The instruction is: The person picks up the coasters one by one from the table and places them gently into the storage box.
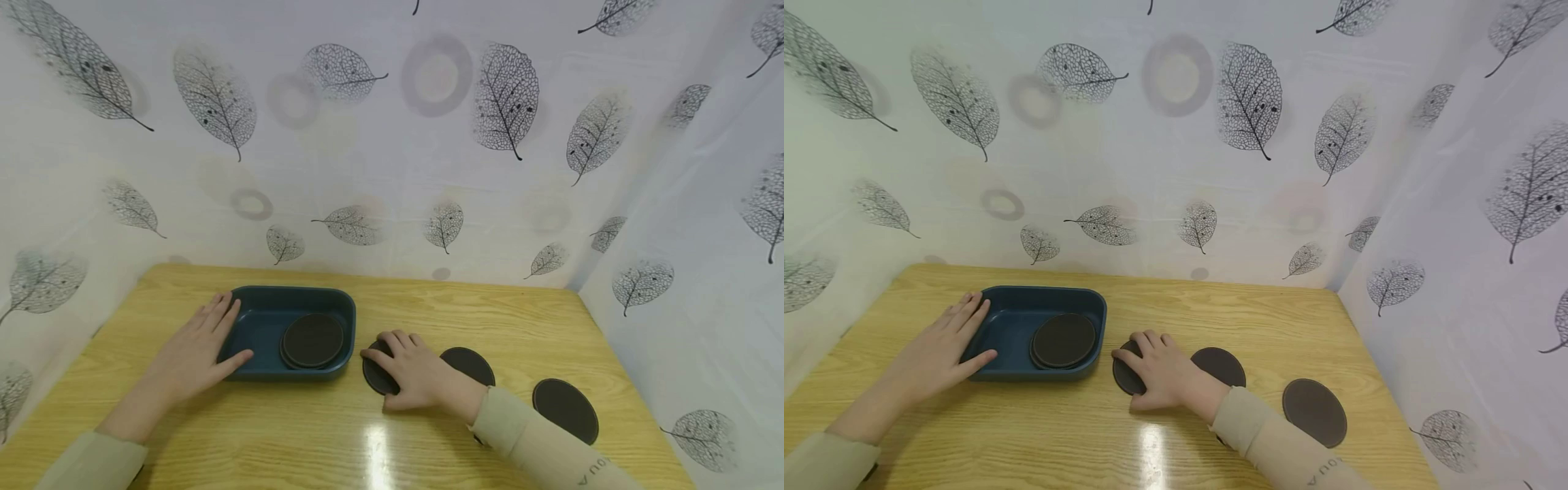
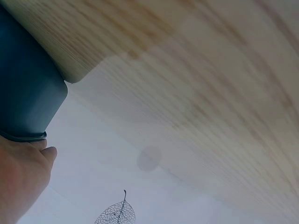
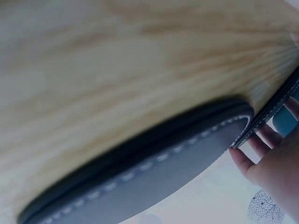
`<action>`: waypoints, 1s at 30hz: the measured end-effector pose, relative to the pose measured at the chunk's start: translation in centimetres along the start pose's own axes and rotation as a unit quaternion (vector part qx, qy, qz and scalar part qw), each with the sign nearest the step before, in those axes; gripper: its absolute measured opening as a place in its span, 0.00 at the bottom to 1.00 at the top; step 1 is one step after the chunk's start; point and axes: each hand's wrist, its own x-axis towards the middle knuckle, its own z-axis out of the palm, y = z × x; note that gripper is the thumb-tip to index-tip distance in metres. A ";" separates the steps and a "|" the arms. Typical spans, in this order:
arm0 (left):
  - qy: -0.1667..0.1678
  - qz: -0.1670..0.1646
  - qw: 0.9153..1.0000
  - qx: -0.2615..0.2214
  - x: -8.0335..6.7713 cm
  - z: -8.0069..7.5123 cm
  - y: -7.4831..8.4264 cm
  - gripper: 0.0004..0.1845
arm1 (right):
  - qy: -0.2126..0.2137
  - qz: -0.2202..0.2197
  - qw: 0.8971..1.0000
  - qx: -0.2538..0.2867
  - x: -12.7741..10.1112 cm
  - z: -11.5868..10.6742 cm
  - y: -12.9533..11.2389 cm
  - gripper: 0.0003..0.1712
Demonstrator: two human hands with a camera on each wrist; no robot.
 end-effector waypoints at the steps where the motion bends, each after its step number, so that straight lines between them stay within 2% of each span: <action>1: 0.001 0.000 1.000 0.000 0.0 0.0 0.0 0.54 | 0.002 0.000 1.000 0.000 0.1 0.0 0.0 0.50; 17: -0.012 -0.001 1.000 0.004 0.0 -0.1 0.0 0.55 | 0.019 0.002 1.000 0.001 0.3 0.3 0.4 0.49; 30: -0.019 -0.007 1.000 0.001 -0.1 -0.5 0.2 0.55 | 0.017 0.029 0.998 0.045 -0.4 -0.9 1.2 0.49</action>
